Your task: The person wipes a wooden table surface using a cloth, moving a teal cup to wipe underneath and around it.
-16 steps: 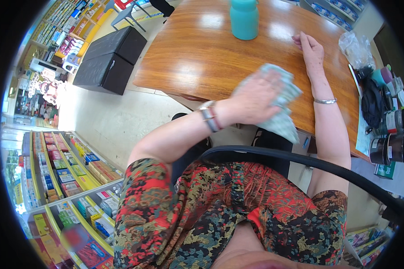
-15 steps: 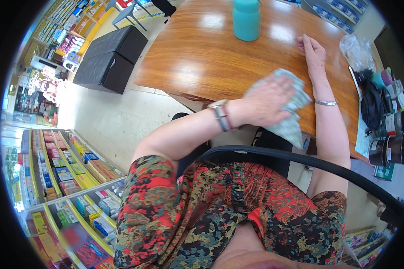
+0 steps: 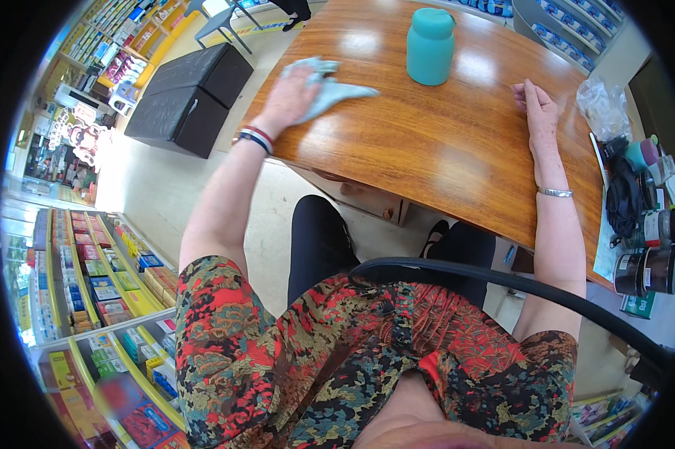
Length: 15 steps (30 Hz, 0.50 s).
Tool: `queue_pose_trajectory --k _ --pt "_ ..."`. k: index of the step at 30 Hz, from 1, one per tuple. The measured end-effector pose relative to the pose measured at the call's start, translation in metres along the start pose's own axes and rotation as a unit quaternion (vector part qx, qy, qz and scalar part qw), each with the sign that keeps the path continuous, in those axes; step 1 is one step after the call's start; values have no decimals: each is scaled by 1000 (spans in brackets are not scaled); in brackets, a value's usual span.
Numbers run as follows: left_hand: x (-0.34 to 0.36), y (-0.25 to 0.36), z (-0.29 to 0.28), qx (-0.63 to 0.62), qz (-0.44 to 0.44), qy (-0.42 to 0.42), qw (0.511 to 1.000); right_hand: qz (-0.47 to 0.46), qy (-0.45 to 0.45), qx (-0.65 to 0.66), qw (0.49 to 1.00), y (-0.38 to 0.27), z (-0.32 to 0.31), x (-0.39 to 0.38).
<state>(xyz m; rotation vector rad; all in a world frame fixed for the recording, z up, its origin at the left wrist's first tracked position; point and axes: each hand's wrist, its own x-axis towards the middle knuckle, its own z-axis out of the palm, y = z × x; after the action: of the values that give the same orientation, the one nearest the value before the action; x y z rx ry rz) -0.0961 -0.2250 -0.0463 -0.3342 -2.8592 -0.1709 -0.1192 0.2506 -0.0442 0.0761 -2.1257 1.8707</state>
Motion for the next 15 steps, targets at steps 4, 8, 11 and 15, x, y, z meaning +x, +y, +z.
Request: queue_pose_trajectory --k 4,8,11,15 --pt "-14 -83 4 -20 -118 -14 993 -6 -7 12 1000 3 -1 2" --pt "-14 -64 6 59 -120 -6 991 -19 31 -9 999 4 -10 5" --pt "-50 -40 11 74 -13 19 997 -53 22 -50 997 5 -2 5" --pt "-64 44 6 42 80 22 996 -63 32 26 997 17 9 10"
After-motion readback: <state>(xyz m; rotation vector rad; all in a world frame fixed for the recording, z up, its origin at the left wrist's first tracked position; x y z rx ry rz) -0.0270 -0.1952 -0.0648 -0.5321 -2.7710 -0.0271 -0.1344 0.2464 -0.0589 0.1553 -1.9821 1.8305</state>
